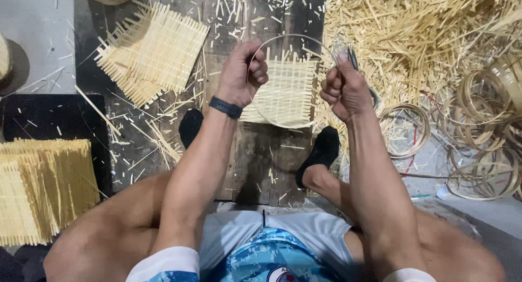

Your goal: The person places a circular bamboo frame onto a woven mat, trims the excess mat with shears, and repeats the process to create multiple circular basket bases. The person uses shears to cut the bamboo mat and handles the frames and mats by hand.

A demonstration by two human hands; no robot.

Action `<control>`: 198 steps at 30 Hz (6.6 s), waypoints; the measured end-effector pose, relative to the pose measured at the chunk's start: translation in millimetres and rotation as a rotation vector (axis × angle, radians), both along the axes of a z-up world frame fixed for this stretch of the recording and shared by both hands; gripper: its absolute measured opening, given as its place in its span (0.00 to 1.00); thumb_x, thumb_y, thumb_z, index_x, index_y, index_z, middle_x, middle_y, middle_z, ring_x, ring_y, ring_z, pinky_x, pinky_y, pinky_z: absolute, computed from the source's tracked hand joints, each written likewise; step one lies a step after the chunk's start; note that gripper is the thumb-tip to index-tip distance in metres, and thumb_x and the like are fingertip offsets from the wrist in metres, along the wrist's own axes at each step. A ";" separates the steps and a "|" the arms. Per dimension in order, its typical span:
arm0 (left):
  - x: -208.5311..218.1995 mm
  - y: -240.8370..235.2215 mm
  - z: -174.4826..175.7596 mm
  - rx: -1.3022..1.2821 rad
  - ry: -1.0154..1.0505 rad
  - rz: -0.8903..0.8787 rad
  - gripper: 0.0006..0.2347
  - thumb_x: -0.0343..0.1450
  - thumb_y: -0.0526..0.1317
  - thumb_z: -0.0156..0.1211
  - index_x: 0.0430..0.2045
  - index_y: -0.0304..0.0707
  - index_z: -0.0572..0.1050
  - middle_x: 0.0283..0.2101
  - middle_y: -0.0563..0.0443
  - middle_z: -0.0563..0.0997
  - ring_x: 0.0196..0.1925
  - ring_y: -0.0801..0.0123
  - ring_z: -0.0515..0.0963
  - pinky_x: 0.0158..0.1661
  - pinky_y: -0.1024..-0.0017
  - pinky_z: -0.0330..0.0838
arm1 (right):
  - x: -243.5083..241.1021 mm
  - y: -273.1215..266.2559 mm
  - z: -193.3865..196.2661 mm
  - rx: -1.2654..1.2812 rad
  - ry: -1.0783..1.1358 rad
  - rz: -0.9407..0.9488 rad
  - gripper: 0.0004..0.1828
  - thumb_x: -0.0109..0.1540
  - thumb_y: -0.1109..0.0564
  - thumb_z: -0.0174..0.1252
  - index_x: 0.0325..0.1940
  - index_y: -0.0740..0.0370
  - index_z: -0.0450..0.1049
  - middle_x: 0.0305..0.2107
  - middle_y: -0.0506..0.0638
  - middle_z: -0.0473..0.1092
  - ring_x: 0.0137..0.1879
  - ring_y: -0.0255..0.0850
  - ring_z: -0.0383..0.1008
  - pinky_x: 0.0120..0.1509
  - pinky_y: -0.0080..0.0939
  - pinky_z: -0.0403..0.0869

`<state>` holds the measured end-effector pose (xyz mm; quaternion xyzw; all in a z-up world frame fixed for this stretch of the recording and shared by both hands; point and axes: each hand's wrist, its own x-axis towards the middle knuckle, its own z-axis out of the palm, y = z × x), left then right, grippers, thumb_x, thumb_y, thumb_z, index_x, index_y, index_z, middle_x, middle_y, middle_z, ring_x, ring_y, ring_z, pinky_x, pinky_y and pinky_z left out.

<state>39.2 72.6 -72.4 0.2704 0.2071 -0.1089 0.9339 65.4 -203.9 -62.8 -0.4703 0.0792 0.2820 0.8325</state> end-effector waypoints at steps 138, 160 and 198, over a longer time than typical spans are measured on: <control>47.0 -4.3 -218.2 1.089 -0.204 -0.209 0.10 0.72 0.43 0.67 0.37 0.34 0.86 0.34 0.50 0.85 0.35 0.75 0.80 0.37 0.75 0.74 | 40.4 83.7 -145.3 -1.149 -0.881 0.096 0.07 0.68 0.60 0.57 0.43 0.59 0.81 0.39 0.51 0.74 0.50 0.47 0.72 0.57 0.47 0.72; -14.8 19.7 -248.9 0.440 0.308 -0.057 0.12 0.67 0.38 0.70 0.39 0.28 0.83 0.37 0.49 0.86 0.36 0.74 0.83 0.38 0.74 0.79 | 37.9 81.1 -159.0 -1.108 -0.842 0.050 0.06 0.66 0.60 0.59 0.43 0.60 0.82 0.36 0.54 0.73 0.47 0.51 0.73 0.53 0.48 0.71; -44.3 16.5 -205.9 1.509 -0.202 0.078 0.15 0.68 0.26 0.52 0.49 0.33 0.75 0.44 0.40 0.84 0.46 0.58 0.85 0.49 0.66 0.78 | 36.2 -23.6 -23.4 -1.553 -0.339 0.560 0.23 0.64 0.54 0.51 0.63 0.50 0.76 0.47 0.60 0.78 0.45 0.52 0.82 0.59 0.50 0.79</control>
